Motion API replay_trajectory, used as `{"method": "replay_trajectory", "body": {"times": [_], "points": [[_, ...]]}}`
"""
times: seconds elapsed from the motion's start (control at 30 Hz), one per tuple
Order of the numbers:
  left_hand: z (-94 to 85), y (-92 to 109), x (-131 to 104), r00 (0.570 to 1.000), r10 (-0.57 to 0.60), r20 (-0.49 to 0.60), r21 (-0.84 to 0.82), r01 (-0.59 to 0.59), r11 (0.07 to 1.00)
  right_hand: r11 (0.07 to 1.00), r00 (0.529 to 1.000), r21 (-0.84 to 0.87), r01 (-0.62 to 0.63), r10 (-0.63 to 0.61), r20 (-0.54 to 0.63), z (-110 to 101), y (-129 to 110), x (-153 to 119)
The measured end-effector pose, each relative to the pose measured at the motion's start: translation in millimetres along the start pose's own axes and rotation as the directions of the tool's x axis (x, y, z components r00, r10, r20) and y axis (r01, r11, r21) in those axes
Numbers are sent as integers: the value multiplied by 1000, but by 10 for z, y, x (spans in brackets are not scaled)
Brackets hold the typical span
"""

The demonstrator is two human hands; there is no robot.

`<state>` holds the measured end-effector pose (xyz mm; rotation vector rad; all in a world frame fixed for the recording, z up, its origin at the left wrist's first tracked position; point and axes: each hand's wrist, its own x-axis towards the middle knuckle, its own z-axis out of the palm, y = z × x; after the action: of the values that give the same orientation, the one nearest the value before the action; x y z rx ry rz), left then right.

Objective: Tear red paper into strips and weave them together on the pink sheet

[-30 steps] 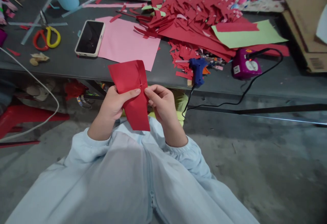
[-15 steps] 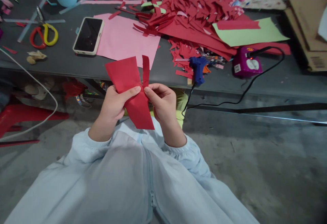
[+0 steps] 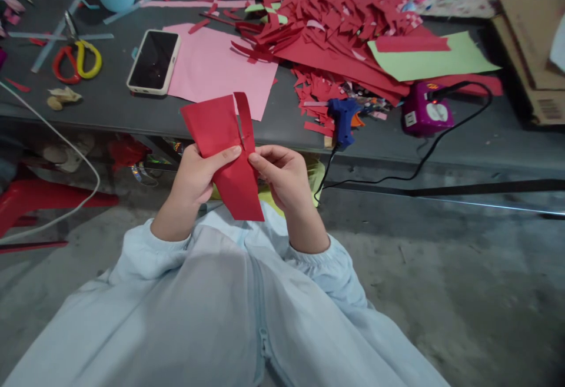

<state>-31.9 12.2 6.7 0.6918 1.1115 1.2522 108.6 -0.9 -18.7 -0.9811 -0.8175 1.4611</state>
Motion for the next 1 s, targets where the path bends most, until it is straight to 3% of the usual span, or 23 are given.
{"method": "replay_trajectory", "body": {"times": [0.1, 0.5, 0.83, 1.0], "points": [[-10, -6, 12, 1000, -1, -7, 20, 1, 1000, 1000, 1000, -17, -16, 17, 15, -20, -27, 9], [14, -8, 7, 999, 38, -29, -15, -38, 999, 993, 986, 43, 108, -102, -131, 43, 141, -2], [-45, 13, 39, 1000, 8, -5, 8, -8, 1000, 999, 999, 31, -30, 30, -10, 18, 24, -6], [-84, 36, 38, 996, -77, 45, -1, 77, 997, 1000, 995, -12, 25, -26, -98, 14, 17, 18]]}}
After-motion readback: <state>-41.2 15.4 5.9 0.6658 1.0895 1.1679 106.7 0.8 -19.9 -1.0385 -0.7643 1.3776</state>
